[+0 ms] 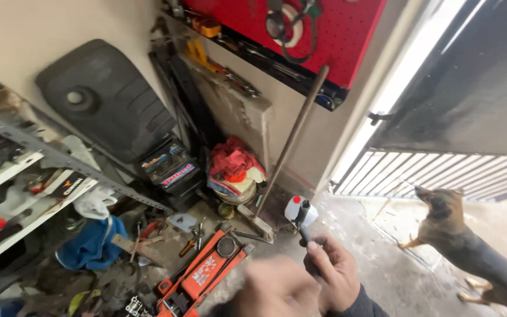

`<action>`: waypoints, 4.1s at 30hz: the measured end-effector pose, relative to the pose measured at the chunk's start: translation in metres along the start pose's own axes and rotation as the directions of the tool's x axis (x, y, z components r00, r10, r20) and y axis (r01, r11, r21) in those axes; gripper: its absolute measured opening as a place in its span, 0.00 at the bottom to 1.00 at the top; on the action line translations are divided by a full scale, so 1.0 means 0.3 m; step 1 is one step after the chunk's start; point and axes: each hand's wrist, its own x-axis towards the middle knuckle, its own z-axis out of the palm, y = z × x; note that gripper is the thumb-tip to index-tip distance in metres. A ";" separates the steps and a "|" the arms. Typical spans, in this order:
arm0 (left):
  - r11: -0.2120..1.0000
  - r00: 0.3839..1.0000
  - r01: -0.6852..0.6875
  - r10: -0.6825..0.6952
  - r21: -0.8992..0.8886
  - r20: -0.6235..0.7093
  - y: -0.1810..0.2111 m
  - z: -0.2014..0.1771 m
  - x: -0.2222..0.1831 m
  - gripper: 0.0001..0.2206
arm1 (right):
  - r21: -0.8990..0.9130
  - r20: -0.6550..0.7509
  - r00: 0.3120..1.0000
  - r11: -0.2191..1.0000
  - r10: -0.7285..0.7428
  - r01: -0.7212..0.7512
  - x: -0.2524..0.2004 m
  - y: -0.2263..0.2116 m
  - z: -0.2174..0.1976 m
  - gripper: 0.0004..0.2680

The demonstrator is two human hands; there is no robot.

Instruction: The person stands in front of a car with the hood open, handles a component from the engine bay, then walks to a tool wall and picks pliers from a pegboard. They use cutting pliers to trim a curved hose or pipe, fit a fitting onto it, and return to the engine bay to work on the car with the pliers.

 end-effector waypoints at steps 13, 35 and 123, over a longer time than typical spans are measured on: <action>0.961 0.956 -0.090 0.157 -0.260 0.246 -0.132 0.054 0.565 0.09 | 0.054 0.054 0.989 0.988 0.140 -0.143 0.125 -0.155 0.124 0.08; 0.836 0.688 -0.214 0.496 -0.506 0.530 -0.200 0.024 0.975 0.13 | 0.390 0.085 0.970 0.888 0.229 -0.244 0.307 -0.199 0.194 0.11; 0.977 0.948 0.021 0.048 -0.212 0.313 -0.146 0.286 0.656 0.13 | 0.335 -0.179 0.966 0.935 0.186 -0.118 0.369 0.074 -0.213 0.16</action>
